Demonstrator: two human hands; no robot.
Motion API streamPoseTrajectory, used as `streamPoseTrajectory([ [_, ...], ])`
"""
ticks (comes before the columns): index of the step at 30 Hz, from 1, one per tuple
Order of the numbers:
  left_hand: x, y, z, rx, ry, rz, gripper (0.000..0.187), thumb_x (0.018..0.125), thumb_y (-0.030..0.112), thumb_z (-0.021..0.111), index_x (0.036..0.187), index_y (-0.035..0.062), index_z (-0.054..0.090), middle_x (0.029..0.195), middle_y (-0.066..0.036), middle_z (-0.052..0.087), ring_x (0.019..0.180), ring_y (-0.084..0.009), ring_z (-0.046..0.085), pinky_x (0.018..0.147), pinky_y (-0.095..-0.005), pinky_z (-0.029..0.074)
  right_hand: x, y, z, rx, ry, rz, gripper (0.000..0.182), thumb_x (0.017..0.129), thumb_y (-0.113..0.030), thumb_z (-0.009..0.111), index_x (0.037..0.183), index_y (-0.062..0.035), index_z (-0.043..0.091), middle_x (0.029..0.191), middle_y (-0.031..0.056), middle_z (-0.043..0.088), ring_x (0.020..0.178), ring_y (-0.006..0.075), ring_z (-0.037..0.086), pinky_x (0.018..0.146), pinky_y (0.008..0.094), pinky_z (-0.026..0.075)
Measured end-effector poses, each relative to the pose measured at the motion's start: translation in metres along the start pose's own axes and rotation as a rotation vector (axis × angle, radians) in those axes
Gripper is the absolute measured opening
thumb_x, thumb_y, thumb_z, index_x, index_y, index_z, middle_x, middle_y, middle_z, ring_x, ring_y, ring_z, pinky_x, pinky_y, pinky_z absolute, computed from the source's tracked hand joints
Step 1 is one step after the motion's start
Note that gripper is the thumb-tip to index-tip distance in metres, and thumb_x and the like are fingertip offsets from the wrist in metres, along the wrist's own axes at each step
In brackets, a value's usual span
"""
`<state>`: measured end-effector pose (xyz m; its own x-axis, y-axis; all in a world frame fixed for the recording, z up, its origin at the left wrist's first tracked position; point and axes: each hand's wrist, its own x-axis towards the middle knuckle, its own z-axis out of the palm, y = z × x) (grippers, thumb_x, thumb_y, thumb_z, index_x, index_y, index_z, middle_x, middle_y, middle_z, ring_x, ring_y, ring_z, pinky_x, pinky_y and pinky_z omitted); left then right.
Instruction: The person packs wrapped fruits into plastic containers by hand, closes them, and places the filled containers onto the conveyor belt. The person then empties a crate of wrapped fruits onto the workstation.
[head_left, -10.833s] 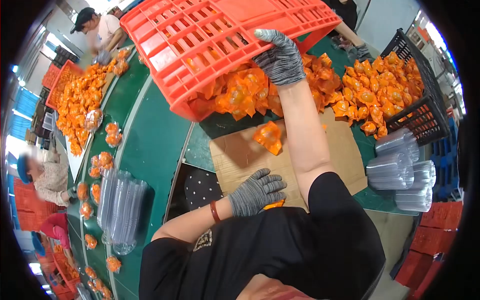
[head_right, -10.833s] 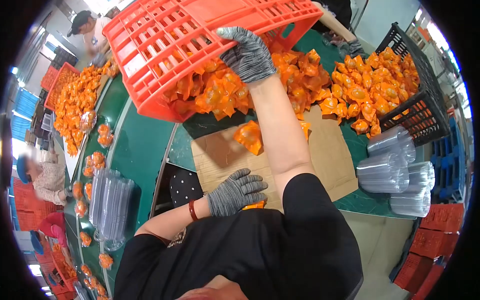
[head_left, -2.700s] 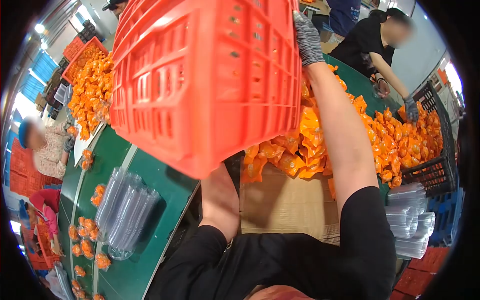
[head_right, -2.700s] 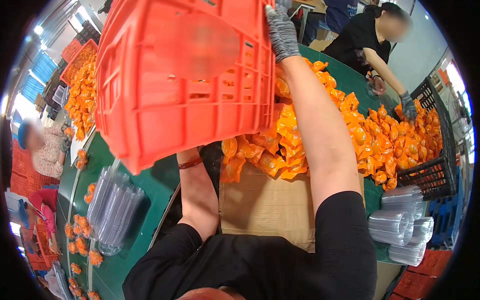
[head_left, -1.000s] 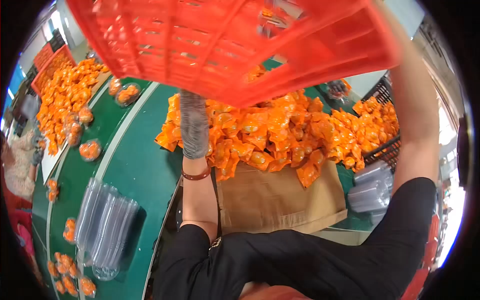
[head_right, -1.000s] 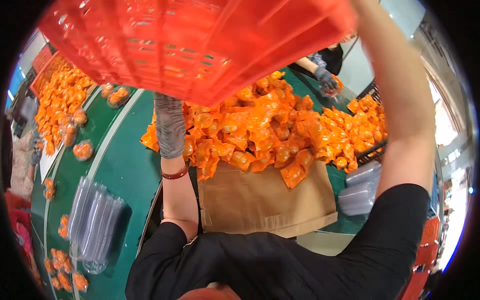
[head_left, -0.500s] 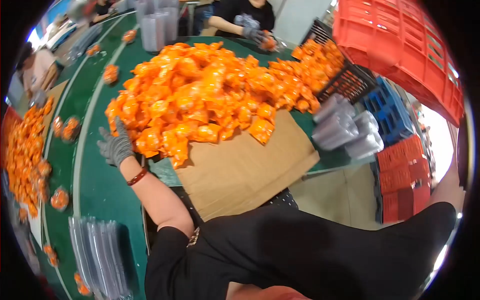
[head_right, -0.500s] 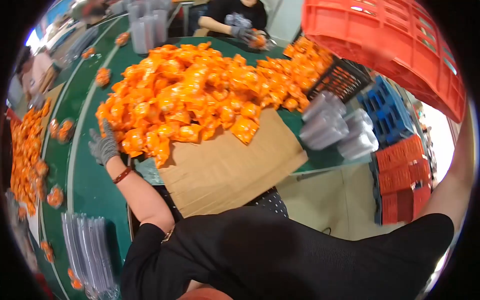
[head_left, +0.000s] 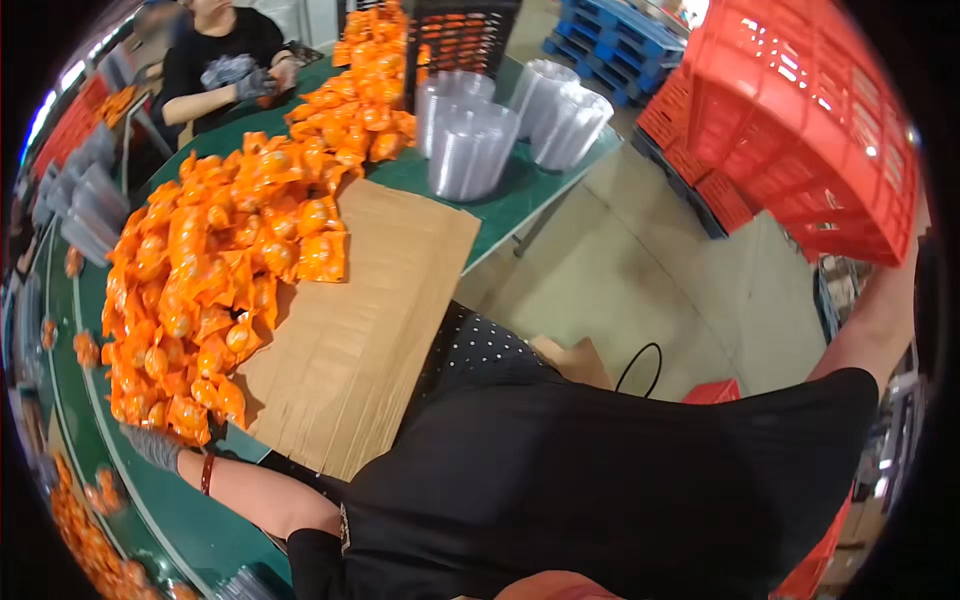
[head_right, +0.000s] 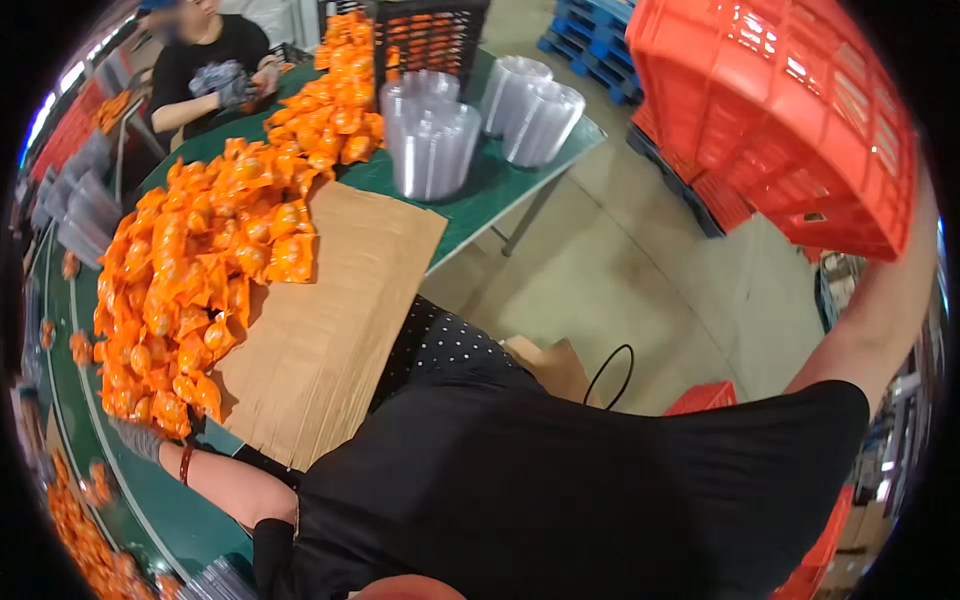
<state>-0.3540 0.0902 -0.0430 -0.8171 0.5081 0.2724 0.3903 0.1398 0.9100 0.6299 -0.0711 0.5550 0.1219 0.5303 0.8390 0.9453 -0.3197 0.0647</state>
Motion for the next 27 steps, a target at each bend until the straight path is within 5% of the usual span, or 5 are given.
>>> streamPoseTrajectory([
  [4, -0.057, 0.093, -0.004, -0.164, 0.082, -0.347, 0.063, 0.106, 0.047, 0.043, 0.137, -0.0069, 0.055, 0.126, -0.02, 0.065, 0.104, -0.03, 0.065, 0.092, -0.0409, 0.052, -0.097, 0.1, 0.057, 0.048, -0.094, 0.193, 0.022, 0.082, -0.025, 0.072, 0.08, -0.0033, 0.068, 0.071, 0.0111, 0.065, 0.063, 0.0198, 0.061, 0.06, 0.0362, 0.05],
  [14, 0.006, -0.002, -0.034, 0.255, 0.044, 0.172, 0.053, 0.108, 0.032, 0.037, 0.146, -0.0032, 0.049, 0.142, -0.02, 0.058, 0.125, -0.03, 0.058, 0.108, -0.0356, 0.044, -0.428, 0.216, 0.311, 0.148, -0.556, 0.802, 0.019, 0.079, -0.02, 0.065, 0.069, -0.0033, 0.065, 0.058, 0.0156, 0.062, 0.049, 0.0256, 0.061, 0.048, 0.0423, 0.049],
  [17, -0.012, 0.01, -0.047, 0.3, 0.063, 0.149, 0.055, 0.107, 0.034, 0.041, 0.148, -0.0026, 0.047, 0.146, -0.019, 0.055, 0.13, -0.0301, 0.055, 0.112, -0.0354, 0.041, -0.531, 0.244, 0.384, -0.091, -0.827, 0.786, 0.03, 0.077, -0.025, 0.073, 0.089, 0.0022, 0.07, 0.081, 0.0198, 0.071, 0.071, 0.0303, 0.067, 0.064, 0.0459, 0.052],
  [20, -0.039, 0.048, -0.055, 0.218, 0.075, -0.103, 0.067, 0.103, 0.048, 0.051, 0.145, -0.005, 0.05, 0.146, -0.019, 0.055, 0.128, -0.0318, 0.055, 0.111, -0.0381, 0.042, -0.594, 0.23, 0.413, -0.007, -0.637, 0.943, 0.046, 0.079, -0.03, 0.075, 0.104, 0.0064, 0.067, 0.098, 0.0275, 0.072, 0.09, 0.0382, 0.068, 0.08, 0.048, 0.052],
  [27, -0.002, 0.009, -0.093, 0.621, 0.109, 0.356, 0.057, 0.105, 0.042, 0.047, 0.136, -0.004, 0.057, 0.129, -0.02, 0.065, 0.124, -0.0339, 0.058, 0.108, -0.0399, 0.044, -0.553, 0.117, 0.406, 0.03, -0.319, 1.158, 0.059, 0.085, -0.033, 0.074, 0.128, 0.006, 0.06, 0.133, 0.0289, 0.062, 0.121, 0.0397, 0.061, 0.101, 0.0425, 0.048],
])
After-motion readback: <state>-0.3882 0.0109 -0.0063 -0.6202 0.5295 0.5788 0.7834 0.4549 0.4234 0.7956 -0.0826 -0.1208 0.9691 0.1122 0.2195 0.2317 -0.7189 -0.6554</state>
